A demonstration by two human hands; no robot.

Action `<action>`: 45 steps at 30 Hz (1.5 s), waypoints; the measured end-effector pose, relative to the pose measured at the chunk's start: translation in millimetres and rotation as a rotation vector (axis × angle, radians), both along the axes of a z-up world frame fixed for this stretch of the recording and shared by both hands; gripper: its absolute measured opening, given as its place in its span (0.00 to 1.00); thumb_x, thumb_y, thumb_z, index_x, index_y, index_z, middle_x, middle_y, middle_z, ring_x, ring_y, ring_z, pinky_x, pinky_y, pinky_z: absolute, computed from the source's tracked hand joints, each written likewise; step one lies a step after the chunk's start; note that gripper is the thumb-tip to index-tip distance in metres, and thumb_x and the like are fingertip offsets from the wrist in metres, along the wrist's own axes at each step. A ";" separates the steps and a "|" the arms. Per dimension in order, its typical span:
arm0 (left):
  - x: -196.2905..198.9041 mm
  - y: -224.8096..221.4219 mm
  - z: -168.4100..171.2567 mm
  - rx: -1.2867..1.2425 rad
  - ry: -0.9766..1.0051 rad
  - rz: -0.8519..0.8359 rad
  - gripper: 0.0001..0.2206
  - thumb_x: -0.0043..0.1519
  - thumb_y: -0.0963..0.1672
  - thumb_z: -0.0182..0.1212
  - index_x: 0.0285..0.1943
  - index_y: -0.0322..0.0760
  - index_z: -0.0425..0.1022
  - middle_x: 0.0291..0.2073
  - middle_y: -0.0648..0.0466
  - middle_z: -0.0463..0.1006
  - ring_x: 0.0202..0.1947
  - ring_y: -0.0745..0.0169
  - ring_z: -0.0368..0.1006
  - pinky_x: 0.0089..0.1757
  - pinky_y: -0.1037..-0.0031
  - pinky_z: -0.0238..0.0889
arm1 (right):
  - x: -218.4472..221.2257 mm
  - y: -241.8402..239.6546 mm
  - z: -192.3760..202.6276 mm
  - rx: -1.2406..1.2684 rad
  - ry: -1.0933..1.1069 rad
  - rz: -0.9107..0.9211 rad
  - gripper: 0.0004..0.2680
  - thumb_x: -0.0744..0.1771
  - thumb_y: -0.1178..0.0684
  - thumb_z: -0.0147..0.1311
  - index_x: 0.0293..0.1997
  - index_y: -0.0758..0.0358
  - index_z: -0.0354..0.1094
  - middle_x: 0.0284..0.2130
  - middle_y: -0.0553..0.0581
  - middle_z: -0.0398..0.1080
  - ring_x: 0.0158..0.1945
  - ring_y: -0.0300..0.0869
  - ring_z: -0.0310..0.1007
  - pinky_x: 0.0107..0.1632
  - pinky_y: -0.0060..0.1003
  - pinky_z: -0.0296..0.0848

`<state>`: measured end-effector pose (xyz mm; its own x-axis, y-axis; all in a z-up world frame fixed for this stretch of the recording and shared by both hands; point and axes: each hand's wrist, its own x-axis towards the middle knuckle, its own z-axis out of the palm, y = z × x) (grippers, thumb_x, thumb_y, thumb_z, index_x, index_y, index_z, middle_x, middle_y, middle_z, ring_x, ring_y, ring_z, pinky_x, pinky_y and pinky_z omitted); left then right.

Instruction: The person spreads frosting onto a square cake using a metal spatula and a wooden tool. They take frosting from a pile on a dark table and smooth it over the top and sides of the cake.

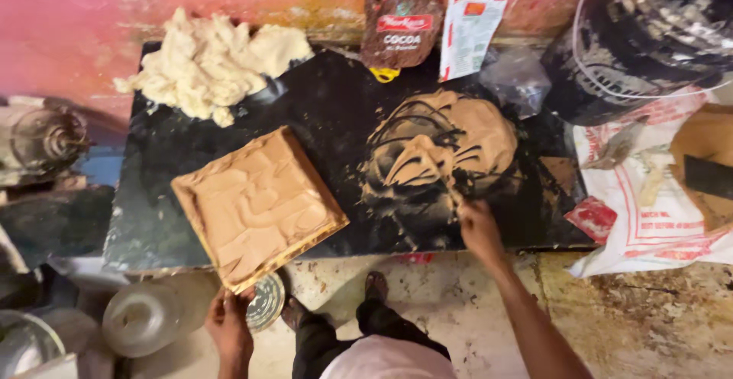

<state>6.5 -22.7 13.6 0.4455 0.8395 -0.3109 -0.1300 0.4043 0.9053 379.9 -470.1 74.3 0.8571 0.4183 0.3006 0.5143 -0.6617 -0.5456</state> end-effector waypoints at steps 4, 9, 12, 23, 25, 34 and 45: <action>2.9 23.9 -6.8 0.095 0.024 -0.064 0.12 0.75 0.43 0.55 0.54 0.23 0.72 0.38 0.47 0.78 0.38 0.62 0.74 0.43 0.71 0.69 | 18.7 2.7 8.8 -0.058 0.105 0.115 0.12 0.64 0.62 0.48 0.51 0.63 0.74 0.38 0.62 0.69 0.41 0.51 0.70 0.42 0.44 0.70; 11.6 57.9 -0.7 0.026 0.081 -0.124 0.13 0.70 0.45 0.54 0.55 0.28 0.74 0.38 0.50 0.80 0.36 0.61 0.78 0.43 0.69 0.74 | -22.7 38.2 73.0 0.002 1.099 0.008 0.11 0.70 0.46 0.51 0.47 0.61 0.75 0.26 0.48 0.66 0.28 0.33 0.65 0.30 0.30 0.63; 8.0 53.6 0.3 0.005 0.009 -0.223 0.15 0.69 0.47 0.52 0.56 0.30 0.72 0.36 0.48 0.82 0.36 0.62 0.81 0.43 0.72 0.77 | -49.0 103.0 126.5 -0.038 1.184 0.122 0.14 0.68 0.49 0.52 0.62 0.42 0.68 0.27 0.47 0.63 0.27 0.32 0.60 0.30 0.30 0.58; -1.8 58.1 -16.1 -0.059 -0.028 -0.233 0.19 0.69 0.45 0.54 0.62 0.22 0.69 0.39 0.42 0.83 0.36 0.57 0.81 0.39 0.71 0.75 | -157.9 410.6 304.6 -0.645 -0.365 0.961 0.07 0.62 0.57 0.55 0.40 0.57 0.78 0.41 0.62 0.71 0.42 0.54 0.76 0.42 0.48 0.74; -12.5 63.6 -18.0 -0.072 -0.025 -0.210 0.20 0.68 0.46 0.54 0.63 0.23 0.69 0.40 0.42 0.83 0.37 0.57 0.82 0.39 0.72 0.75 | -182.9 452.5 303.5 -1.079 -0.427 0.910 0.06 0.65 0.57 0.54 0.35 0.60 0.79 0.45 0.59 0.70 0.42 0.48 0.77 0.39 0.46 0.73; -117.5 77.2 -44.0 -0.211 0.089 0.021 0.17 0.69 0.45 0.53 0.61 0.25 0.72 0.41 0.44 0.83 0.38 0.58 0.80 0.44 0.71 0.74 | -210.3 517.9 257.0 -1.333 -0.632 1.049 0.07 0.64 0.55 0.55 0.40 0.60 0.79 0.45 0.59 0.70 0.42 0.47 0.75 0.39 0.44 0.68; -166.4 87.9 -65.2 -0.272 0.092 0.136 0.16 0.71 0.44 0.51 0.59 0.21 0.71 0.40 0.40 0.81 0.38 0.56 0.79 0.42 0.69 0.75 | -172.5 513.0 233.9 -1.070 -0.772 1.021 0.08 0.65 0.51 0.52 0.29 0.55 0.78 0.40 0.59 0.67 0.42 0.52 0.72 0.41 0.48 0.65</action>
<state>-159.9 65.2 -51.6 0.2944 0.7704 -0.5655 -0.1225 0.6173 0.7771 207.5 42.8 308.2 -0.0828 0.9572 -0.2772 0.8559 0.2107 0.4722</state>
